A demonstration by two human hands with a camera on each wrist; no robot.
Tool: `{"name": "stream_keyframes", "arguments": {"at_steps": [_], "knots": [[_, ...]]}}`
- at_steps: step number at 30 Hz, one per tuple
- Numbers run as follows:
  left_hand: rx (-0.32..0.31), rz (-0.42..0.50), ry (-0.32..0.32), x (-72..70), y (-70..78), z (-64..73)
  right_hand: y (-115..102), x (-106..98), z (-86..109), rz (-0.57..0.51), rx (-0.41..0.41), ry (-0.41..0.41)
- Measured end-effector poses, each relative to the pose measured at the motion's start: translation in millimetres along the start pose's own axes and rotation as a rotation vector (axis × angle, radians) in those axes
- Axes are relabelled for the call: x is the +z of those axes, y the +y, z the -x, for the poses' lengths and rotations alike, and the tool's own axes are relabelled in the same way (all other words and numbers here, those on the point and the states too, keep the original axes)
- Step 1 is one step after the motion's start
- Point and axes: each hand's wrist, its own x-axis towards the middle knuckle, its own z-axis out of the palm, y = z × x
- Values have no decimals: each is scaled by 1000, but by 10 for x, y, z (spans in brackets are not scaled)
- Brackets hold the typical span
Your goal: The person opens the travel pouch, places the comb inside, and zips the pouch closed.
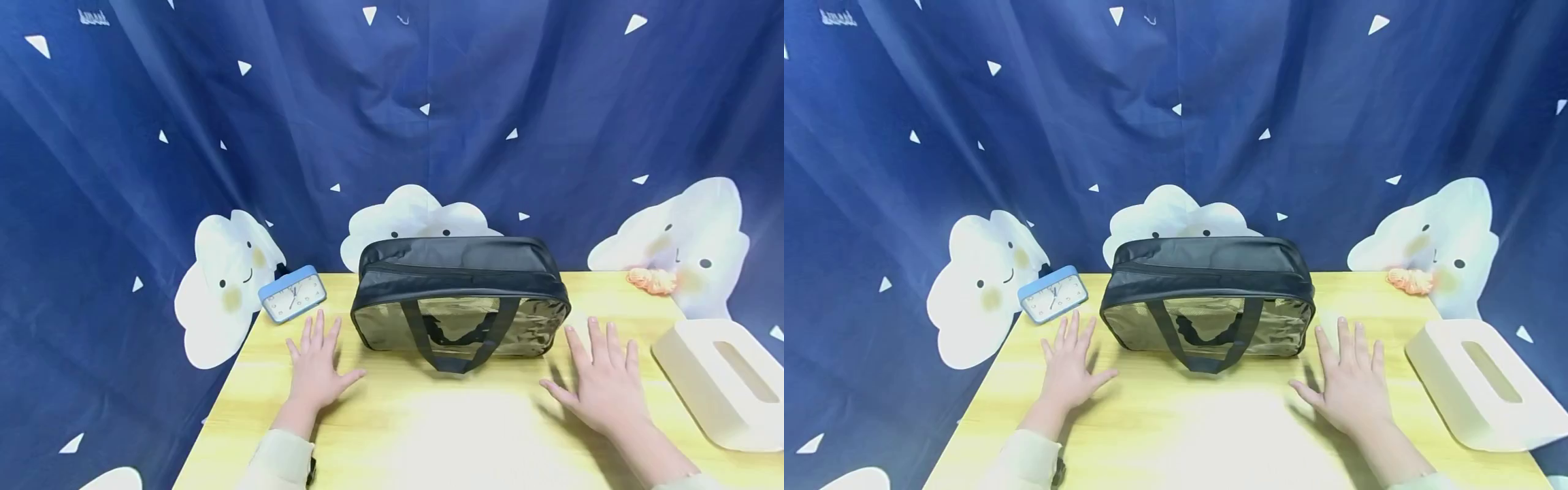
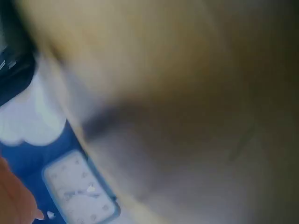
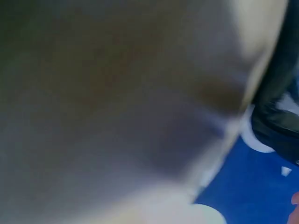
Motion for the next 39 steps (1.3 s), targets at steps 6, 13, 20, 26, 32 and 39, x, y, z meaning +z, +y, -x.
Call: {"name": "stream_keyframes", "arguments": {"at_steps": [6,13,20,26,32,39], "knots": [[56,180,173,-303,76,-177,46,-291,-217,-159,73,160],[109,524,338,-408,413,-409,-67,-528,-455,-525,264,59],[21,758,322,-299,686,-455,-328,-415,-508,-809,292,68],[7,747,364,-236,768,-435,-442,-358,-431,-785,286,134],[51,756,410,-306,774,-321,-460,-450,-286,-774,296,131],[50,766,396,-452,824,-75,-370,-579,-128,-1015,338,61]]}}
